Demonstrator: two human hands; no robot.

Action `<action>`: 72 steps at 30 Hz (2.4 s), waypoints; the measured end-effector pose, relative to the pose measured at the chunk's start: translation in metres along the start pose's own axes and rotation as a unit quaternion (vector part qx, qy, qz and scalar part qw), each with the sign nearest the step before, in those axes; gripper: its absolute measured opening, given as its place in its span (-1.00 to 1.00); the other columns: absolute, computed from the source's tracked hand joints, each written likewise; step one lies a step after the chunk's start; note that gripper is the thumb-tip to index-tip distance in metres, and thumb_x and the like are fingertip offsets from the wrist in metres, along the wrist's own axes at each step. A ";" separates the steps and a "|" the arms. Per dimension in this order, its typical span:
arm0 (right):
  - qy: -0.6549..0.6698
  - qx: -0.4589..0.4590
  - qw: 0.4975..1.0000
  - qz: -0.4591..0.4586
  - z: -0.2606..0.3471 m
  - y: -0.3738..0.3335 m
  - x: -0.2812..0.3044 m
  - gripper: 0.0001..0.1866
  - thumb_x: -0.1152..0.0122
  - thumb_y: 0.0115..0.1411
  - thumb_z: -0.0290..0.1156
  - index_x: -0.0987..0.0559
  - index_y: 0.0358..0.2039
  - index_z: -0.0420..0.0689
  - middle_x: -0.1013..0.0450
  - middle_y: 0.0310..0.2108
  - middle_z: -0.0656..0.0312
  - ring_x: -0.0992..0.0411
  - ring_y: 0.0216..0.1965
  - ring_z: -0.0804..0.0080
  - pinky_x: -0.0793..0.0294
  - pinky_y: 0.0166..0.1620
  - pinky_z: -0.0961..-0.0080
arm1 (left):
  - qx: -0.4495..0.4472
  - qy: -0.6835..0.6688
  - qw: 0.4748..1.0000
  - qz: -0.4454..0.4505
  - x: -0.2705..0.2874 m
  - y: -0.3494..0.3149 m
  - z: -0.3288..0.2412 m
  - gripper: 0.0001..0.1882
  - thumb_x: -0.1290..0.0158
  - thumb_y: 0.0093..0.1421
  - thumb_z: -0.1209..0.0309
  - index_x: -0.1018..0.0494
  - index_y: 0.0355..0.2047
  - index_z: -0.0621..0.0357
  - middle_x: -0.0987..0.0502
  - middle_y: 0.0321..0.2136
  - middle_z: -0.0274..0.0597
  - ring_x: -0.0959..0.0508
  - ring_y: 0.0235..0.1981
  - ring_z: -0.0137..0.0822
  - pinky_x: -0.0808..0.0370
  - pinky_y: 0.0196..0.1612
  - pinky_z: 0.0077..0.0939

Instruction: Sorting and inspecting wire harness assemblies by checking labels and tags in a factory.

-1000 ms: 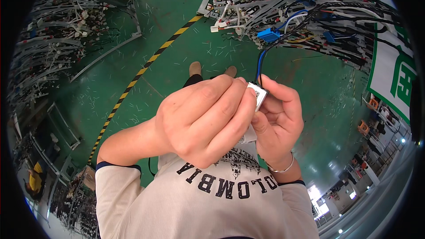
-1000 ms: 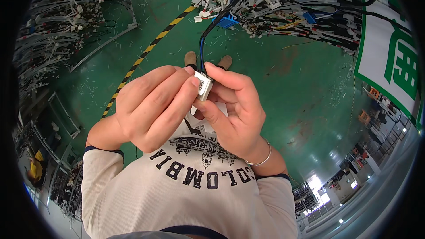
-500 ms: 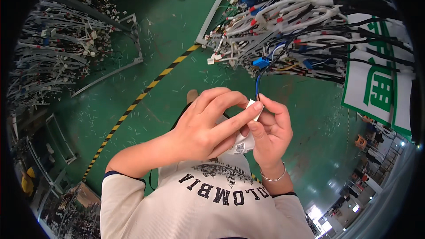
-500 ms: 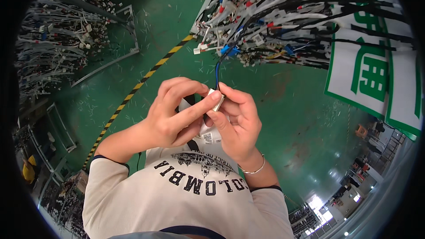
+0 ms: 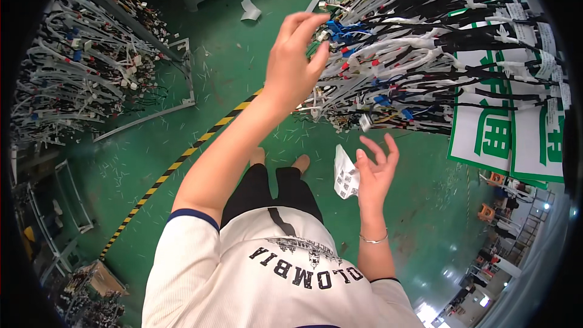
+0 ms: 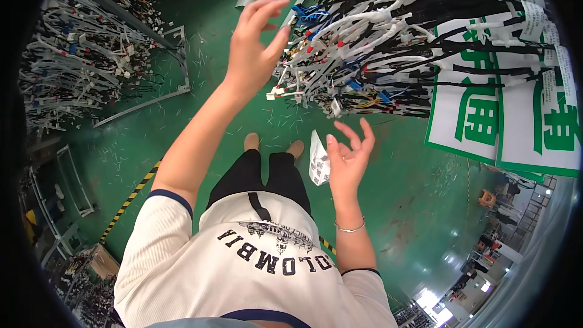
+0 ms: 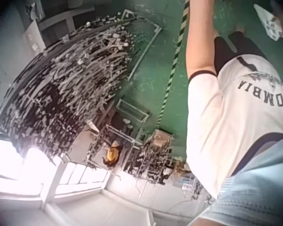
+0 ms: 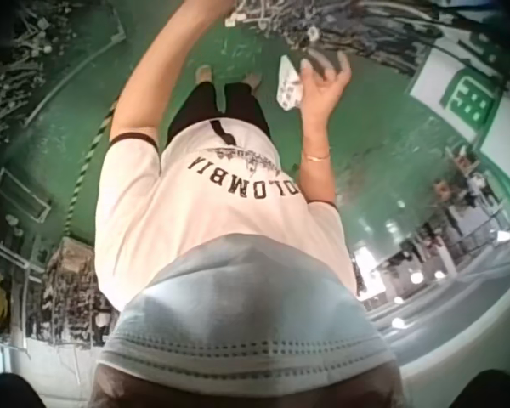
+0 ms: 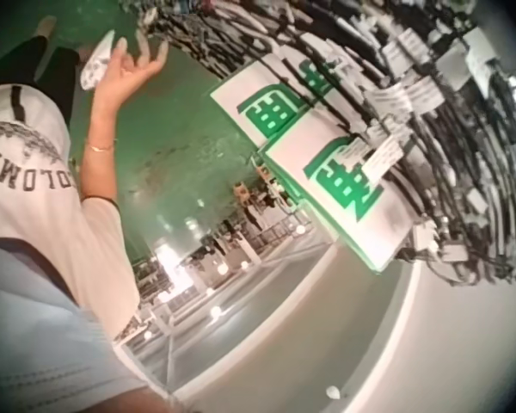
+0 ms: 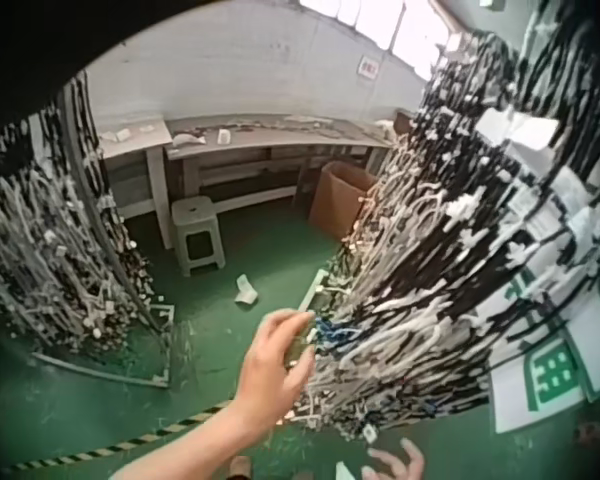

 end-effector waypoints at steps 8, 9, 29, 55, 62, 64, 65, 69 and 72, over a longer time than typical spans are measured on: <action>0.244 -0.259 0.916 0.183 -0.015 -0.025 -0.015 -0.63 -0.03 0.14 -0.68 -0.34 -0.01 -0.21 -0.48 -0.10 -0.01 -0.51 -0.21 0.45 -0.56 -0.13 0.56 | 0.199 -0.170 0.947 0.186 -0.022 0.033 0.053 -0.33 0.11 -0.01 0.58 -0.38 0.19 0.03 -0.45 0.13 -0.13 -0.32 0.26 -0.16 -0.33 0.22 -0.27; 0.254 -0.267 0.908 0.199 -0.012 -0.027 -0.018 -0.64 -0.04 0.16 -0.69 -0.34 -0.02 -0.20 -0.48 -0.10 -0.02 -0.51 -0.20 0.46 -0.56 -0.12 0.57 | 0.197 -0.174 0.947 0.184 -0.019 0.035 0.048 -0.48 0.02 0.06 0.59 -0.47 0.08 0.09 -0.44 0.14 -0.15 -0.41 0.19 -0.24 -0.40 0.16 -0.37; 0.200 -0.020 0.952 0.233 0.059 0.015 -0.125 -0.62 0.09 0.21 -0.53 -0.54 -0.03 -0.43 -0.35 0.10 0.03 -0.28 0.17 0.35 -0.22 0.23 0.45 | -0.344 0.049 0.937 0.031 0.083 -0.067 -0.042 -0.72 -0.21 -0.16 0.52 -0.50 -0.37 0.34 -0.55 -0.29 0.03 -0.58 -0.41 -0.14 -0.54 -0.41 -0.40; 0.101 -0.001 0.995 -0.014 0.063 -0.017 -0.200 -0.73 -0.17 0.29 -0.45 -0.58 -0.05 -0.31 -0.42 0.07 0.03 -0.39 0.07 0.33 -0.34 0.14 0.42 | 0.333 -0.239 0.846 0.341 0.131 -0.012 0.023 -0.85 -0.21 0.16 0.56 -0.57 -0.25 0.30 -0.65 -0.34 -0.18 -0.53 -0.27 -0.46 -0.44 -0.16 -0.59; 0.242 -0.047 0.969 -0.002 0.055 -0.014 -0.203 -0.75 -0.13 0.33 -0.44 -0.59 -0.19 -0.42 -0.47 0.00 -0.04 -0.46 -0.09 0.46 -0.44 0.00 0.51 | 0.075 -0.092 0.916 0.383 0.139 0.023 0.036 -0.40 -0.18 0.05 0.53 -0.36 0.15 0.23 -0.40 0.06 -0.05 -0.31 0.18 -0.25 -0.18 0.25 -0.32; 0.229 -0.039 0.972 0.032 0.056 -0.016 -0.204 -0.77 -0.13 0.32 -0.45 -0.58 -0.20 -0.40 -0.44 0.03 -0.11 -0.45 -0.05 0.39 -0.44 0.03 0.45 | 0.221 -0.184 0.837 0.465 0.135 0.020 0.040 -0.36 -0.17 0.06 0.60 -0.30 0.19 0.26 -0.50 -0.07 -0.08 -0.43 0.07 -0.29 -0.31 0.16 -0.39; 0.256 -0.041 0.965 0.031 0.056 -0.015 -0.205 -0.77 -0.11 0.33 -0.46 -0.58 -0.19 -0.41 -0.42 0.06 -0.15 -0.45 -0.03 0.36 -0.43 0.06 0.42 | 0.367 -0.277 0.754 0.470 0.133 0.016 0.046 -0.38 -0.16 0.09 0.65 -0.29 0.18 0.25 -0.56 -0.20 -0.14 -0.54 -0.10 -0.36 -0.42 0.00 -0.52; 0.350 -0.041 0.934 0.060 0.055 -0.019 -0.202 -0.71 -0.04 0.35 -0.45 -0.57 -0.12 -0.45 -0.32 0.14 -0.28 -0.40 0.10 0.22 -0.38 0.14 0.28 | 0.409 -0.274 0.785 0.375 0.148 0.021 0.053 -0.48 -0.17 0.13 0.64 -0.33 0.12 0.26 -0.58 -0.27 -0.16 -0.58 -0.21 -0.40 -0.48 -0.11 -0.56; 0.290 -0.080 0.953 0.038 0.053 -0.029 -0.199 -0.74 -0.07 0.35 -0.46 -0.57 -0.14 -0.42 -0.42 0.05 -0.25 -0.47 0.02 0.16 -0.47 0.08 0.24 | 0.403 -0.277 0.798 0.352 0.154 0.018 0.055 -0.55 -0.13 0.16 0.66 -0.34 0.06 0.24 -0.57 -0.26 -0.17 -0.56 -0.23 -0.48 -0.50 -0.15 -0.59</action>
Point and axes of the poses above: each hand's wrist, its own y-axis towards the middle knuckle, its own x-axis out of the back of the hand, z = x × y, the point moved 4 cm from there along y, towards the middle knuckle
